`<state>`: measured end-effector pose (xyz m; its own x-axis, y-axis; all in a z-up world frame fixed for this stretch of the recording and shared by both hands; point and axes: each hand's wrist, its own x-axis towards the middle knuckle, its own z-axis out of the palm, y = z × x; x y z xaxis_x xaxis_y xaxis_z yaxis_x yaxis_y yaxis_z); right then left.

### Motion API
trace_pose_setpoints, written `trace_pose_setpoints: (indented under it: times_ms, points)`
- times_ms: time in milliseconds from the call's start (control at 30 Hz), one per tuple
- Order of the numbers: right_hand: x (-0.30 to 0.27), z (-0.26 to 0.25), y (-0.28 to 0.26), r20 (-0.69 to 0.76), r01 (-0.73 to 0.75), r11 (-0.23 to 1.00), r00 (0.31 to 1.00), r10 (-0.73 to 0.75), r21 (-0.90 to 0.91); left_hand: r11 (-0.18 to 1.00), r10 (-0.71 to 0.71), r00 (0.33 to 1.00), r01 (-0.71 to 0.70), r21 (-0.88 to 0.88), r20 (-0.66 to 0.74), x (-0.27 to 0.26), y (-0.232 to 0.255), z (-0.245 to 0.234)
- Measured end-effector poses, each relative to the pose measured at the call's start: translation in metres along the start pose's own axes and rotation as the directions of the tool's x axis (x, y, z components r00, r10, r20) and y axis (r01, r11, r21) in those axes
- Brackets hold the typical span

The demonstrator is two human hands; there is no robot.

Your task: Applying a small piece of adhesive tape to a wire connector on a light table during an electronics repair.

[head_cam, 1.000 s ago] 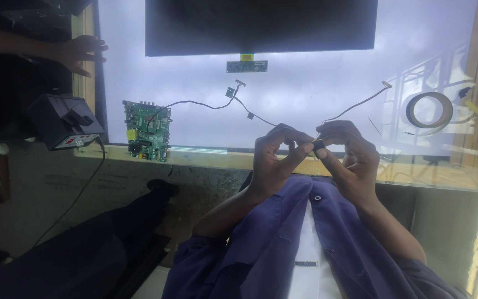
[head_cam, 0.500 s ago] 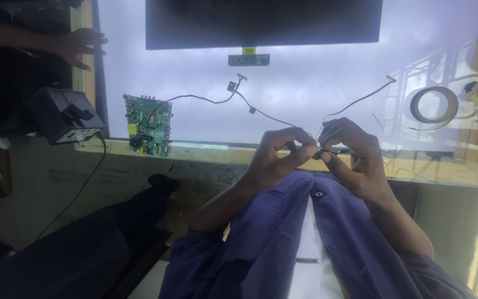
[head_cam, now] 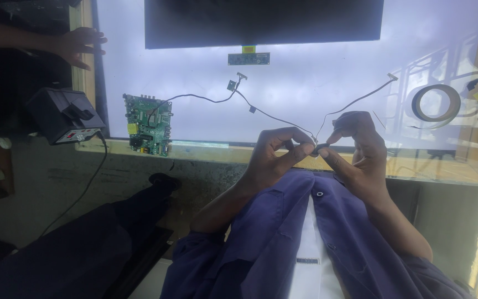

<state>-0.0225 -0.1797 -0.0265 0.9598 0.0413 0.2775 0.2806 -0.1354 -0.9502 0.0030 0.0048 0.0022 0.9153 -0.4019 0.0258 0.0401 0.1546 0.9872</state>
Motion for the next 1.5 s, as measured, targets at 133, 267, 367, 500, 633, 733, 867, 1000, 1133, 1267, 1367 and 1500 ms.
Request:
trace_pose_setpoints:
  times_ms: [133,267,367,500,633,733,867,1000,1133,1267,1367,1500]
  points:
    - [0.001,0.0,-0.008,-0.038,0.01,1.0,0.999,-0.011,-0.024,0.999,0.008,1.0,-0.008,0.032,0.021,0.0,-0.005,-0.003]
    - [0.003,0.002,-0.021,-0.046,0.059,0.99,0.997,-0.065,-0.125,0.998,0.01,0.999,-0.007,0.066,-0.038,-0.001,-0.006,0.0]
    - [0.003,0.002,-0.025,-0.03,0.054,0.987,0.998,-0.059,-0.149,0.997,0.004,0.999,0.0,0.076,-0.048,-0.001,-0.005,0.0]
    - [0.003,0.003,-0.031,-0.018,0.054,0.986,0.998,-0.057,-0.157,0.992,0.002,0.996,0.009,0.126,-0.086,-0.001,-0.007,0.005]
    - [0.003,0.003,-0.029,-0.016,0.072,0.987,0.997,-0.075,-0.144,0.982,0.029,0.996,-0.011,0.191,-0.09,-0.002,-0.009,0.005]
    - [0.003,0.004,-0.027,-0.032,0.078,0.986,0.996,-0.084,-0.147,0.962,0.134,0.987,-0.108,0.249,-0.089,-0.002,-0.011,0.008]
    - [0.002,0.004,-0.025,-0.061,-0.015,0.996,0.998,0.01,-0.087,0.927,0.193,0.979,-0.157,0.34,-0.073,0.0,-0.008,0.009]
    - [-0.003,0.002,-0.014,-0.076,-0.123,0.992,0.99,0.122,-0.006,0.92,0.23,0.969,-0.189,0.344,-0.085,0.0,-0.014,0.009]
    - [0.0,0.004,-0.018,-0.076,-0.153,0.988,0.985,0.154,0.012,0.926,0.223,0.971,-0.184,0.33,-0.084,0.0,-0.012,0.009]
    - [0.004,0.003,-0.021,-0.076,-0.199,0.979,0.977,0.201,0.031,0.937,0.2,0.972,-0.152,0.315,-0.124,-0.001,-0.019,0.004]
    - [0.0,-0.002,-0.01,-0.087,-0.252,0.964,0.962,0.259,0.08,0.942,0.194,0.967,-0.136,0.308,-0.165,0.001,-0.021,-0.003]
    - [-0.004,-0.008,0.001,-0.114,-0.335,0.913,0.923,0.368,0.234,0.985,0.057,0.955,-0.006,0.172,-0.292,0.001,-0.027,-0.018]
